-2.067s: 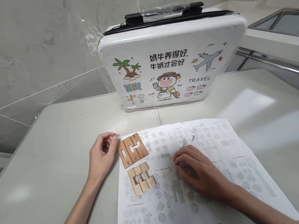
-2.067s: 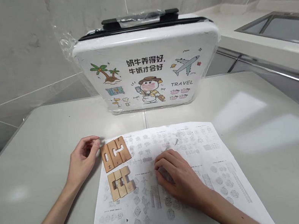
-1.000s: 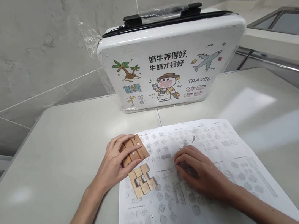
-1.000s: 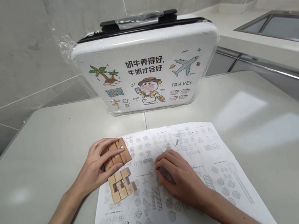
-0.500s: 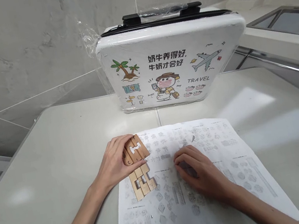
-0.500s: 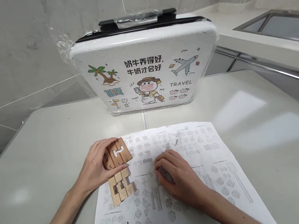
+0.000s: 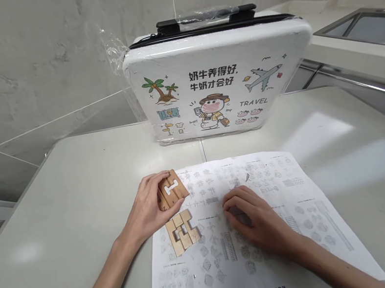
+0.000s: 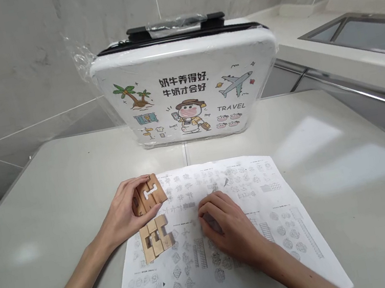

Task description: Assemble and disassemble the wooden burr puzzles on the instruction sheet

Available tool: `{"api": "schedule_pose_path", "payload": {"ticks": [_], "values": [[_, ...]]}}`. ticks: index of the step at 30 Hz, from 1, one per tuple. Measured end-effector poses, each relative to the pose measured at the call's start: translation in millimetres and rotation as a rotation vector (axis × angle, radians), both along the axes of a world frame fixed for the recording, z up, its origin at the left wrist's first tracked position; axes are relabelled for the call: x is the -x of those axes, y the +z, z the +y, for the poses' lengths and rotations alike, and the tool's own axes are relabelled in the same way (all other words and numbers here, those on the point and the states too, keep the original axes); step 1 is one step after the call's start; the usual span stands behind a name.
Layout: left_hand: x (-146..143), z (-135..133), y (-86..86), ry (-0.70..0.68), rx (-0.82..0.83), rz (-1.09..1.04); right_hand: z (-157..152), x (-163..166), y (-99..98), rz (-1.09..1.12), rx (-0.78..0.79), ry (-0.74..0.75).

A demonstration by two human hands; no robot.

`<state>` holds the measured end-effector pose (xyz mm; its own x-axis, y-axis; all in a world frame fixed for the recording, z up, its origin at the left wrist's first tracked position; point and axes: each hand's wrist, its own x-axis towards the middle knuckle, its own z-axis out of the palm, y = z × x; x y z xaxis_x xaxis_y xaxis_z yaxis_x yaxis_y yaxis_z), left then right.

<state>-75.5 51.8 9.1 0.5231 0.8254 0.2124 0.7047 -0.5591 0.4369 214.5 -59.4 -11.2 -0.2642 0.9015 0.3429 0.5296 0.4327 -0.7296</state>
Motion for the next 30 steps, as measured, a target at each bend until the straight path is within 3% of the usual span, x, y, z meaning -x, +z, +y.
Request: {"api": "schedule_pose_path", "payload": {"ticks": [13,30], "values": [[2.6,2.7,-2.7,0.067,0.034,0.027,1.0,-0.3,2.2,0.004,0.007,0.011],[11.5,6.0,7.1,0.020,0.011,0.100,2.2,-0.8,0.8,0.031,-0.017,0.017]]}}
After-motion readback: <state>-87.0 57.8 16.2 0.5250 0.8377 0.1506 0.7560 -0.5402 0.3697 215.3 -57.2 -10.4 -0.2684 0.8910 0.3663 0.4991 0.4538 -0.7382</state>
